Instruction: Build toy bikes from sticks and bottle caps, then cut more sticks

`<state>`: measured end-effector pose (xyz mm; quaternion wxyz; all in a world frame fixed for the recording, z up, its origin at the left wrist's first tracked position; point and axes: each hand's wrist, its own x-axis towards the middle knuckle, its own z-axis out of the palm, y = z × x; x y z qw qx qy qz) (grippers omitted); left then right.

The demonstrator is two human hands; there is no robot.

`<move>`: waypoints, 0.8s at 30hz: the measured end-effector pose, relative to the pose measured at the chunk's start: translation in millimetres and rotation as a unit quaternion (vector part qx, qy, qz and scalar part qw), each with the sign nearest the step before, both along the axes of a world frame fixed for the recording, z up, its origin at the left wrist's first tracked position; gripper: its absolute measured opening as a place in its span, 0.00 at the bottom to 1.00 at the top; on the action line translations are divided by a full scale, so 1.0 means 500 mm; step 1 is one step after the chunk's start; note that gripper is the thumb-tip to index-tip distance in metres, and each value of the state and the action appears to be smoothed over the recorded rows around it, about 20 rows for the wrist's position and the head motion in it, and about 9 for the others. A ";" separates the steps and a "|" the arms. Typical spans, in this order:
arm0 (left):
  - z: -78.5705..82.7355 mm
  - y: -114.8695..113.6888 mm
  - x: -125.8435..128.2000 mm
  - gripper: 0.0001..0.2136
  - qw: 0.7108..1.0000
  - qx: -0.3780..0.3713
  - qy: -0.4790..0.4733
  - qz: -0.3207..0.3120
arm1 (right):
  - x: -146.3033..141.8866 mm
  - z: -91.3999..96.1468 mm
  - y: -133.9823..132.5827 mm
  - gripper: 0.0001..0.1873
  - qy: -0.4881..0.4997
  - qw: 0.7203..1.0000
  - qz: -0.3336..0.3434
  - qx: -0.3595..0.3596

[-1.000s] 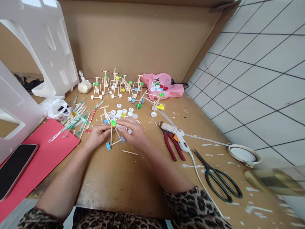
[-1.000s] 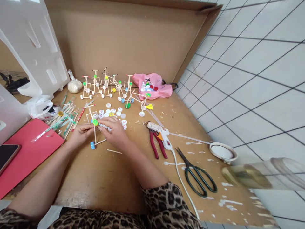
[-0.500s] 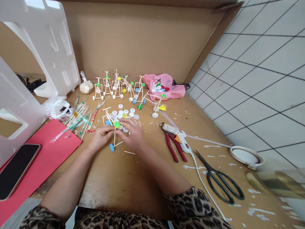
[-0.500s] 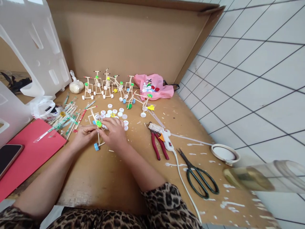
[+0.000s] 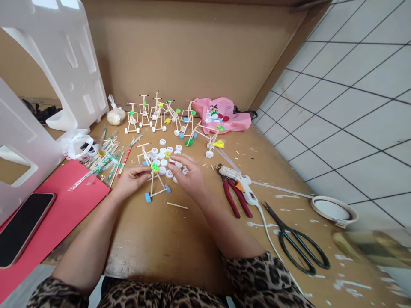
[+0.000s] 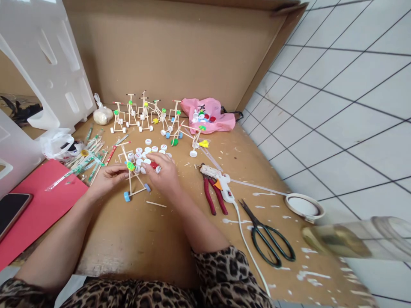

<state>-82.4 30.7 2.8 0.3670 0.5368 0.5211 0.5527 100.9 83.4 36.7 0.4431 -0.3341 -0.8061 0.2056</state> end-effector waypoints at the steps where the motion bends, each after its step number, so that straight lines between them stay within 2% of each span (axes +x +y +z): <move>1: 0.005 -0.001 -0.006 0.10 1.000 -0.004 -0.004 0.008 | 0.006 0.005 0.004 0.09 0.001 1.000 0.005 -0.017; 7: 0.022 -0.005 -0.030 0.12 0.996 -0.005 -0.030 0.085 | 0.028 0.022 0.017 0.08 -0.048 0.994 0.047 -0.085; 10: 0.024 -0.029 -0.015 0.13 0.987 0.026 -0.024 0.160 | 0.023 0.019 0.011 0.08 -0.059 0.994 0.054 -0.074; 13: 0.020 -0.073 0.022 0.13 0.972 0.076 0.044 0.218 | 0.011 0.011 -0.001 0.11 -0.062 0.995 0.064 -0.037; 17: 0.001 -0.111 0.077 0.18 0.972 0.098 0.123 0.176 | -0.002 0.001 -0.016 0.15 -0.061 0.996 0.068 -0.008; 20: -0.016 -0.109 0.097 0.22 0.972 0.106 0.157 0.141 | -0.008 0.000 -0.026 0.15 -0.054 0.995 0.077 -0.012; 24: -0.024 -0.098 0.097 0.26 0.971 0.114 0.166 0.128 | -0.014 -0.001 -0.035 0.16 -0.052 0.995 0.077 -0.022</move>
